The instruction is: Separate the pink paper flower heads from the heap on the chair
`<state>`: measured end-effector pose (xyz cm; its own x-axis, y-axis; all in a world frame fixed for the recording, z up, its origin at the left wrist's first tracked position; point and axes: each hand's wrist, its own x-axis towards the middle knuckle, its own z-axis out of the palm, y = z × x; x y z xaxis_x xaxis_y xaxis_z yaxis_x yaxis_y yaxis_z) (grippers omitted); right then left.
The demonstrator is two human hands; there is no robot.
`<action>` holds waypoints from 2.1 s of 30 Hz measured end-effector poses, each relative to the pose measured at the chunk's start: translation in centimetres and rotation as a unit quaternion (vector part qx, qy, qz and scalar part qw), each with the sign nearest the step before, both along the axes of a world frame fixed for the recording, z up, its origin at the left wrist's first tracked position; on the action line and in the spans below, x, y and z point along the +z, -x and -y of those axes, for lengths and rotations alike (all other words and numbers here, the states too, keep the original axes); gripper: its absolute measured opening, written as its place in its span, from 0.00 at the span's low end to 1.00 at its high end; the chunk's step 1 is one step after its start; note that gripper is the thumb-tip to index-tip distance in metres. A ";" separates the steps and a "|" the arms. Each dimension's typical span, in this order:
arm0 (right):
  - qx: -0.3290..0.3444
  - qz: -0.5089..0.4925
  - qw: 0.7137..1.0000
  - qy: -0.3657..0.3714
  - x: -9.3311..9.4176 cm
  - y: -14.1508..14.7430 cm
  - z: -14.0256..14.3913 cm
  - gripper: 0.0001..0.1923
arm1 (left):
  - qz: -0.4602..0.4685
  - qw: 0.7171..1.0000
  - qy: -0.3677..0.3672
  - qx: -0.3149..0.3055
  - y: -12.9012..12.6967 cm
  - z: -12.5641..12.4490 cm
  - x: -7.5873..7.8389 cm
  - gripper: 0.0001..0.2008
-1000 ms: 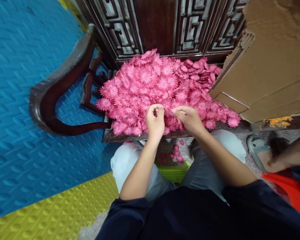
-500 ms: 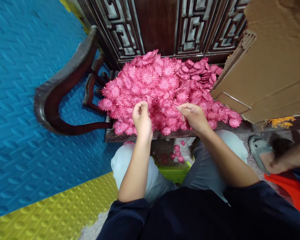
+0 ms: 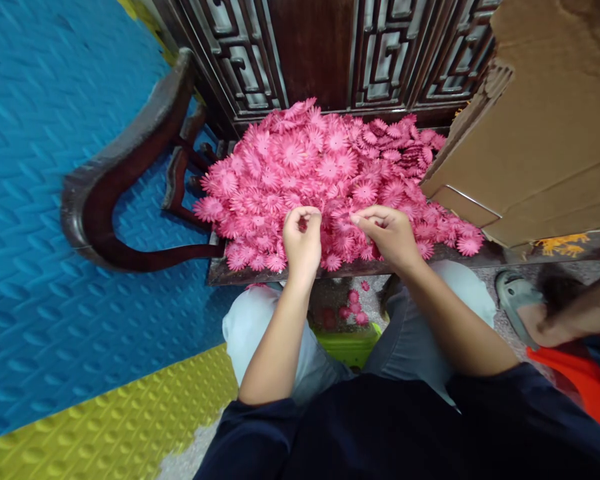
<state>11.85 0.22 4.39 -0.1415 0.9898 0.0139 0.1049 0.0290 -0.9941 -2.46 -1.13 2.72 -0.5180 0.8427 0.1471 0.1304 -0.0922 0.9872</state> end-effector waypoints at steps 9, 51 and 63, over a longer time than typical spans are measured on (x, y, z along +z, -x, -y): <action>0.048 0.006 0.999 0.016 0.0 0.3 0.0 0.15 | -0.125 0.990 -0.067 0.012 -0.5 0.7 0.7 0.06; 0.022 -0.037 0.997 0.059 1.0 -0.3 0.0 0.12 | 0.094 0.991 0.040 -0.091 1.6 -0.2 0.9 0.06; -0.136 -0.030 0.989 -0.045 0.5 -1.4 -2.2 0.16 | 0.118 0.992 -0.010 0.031 1.5 -0.3 0.3 0.11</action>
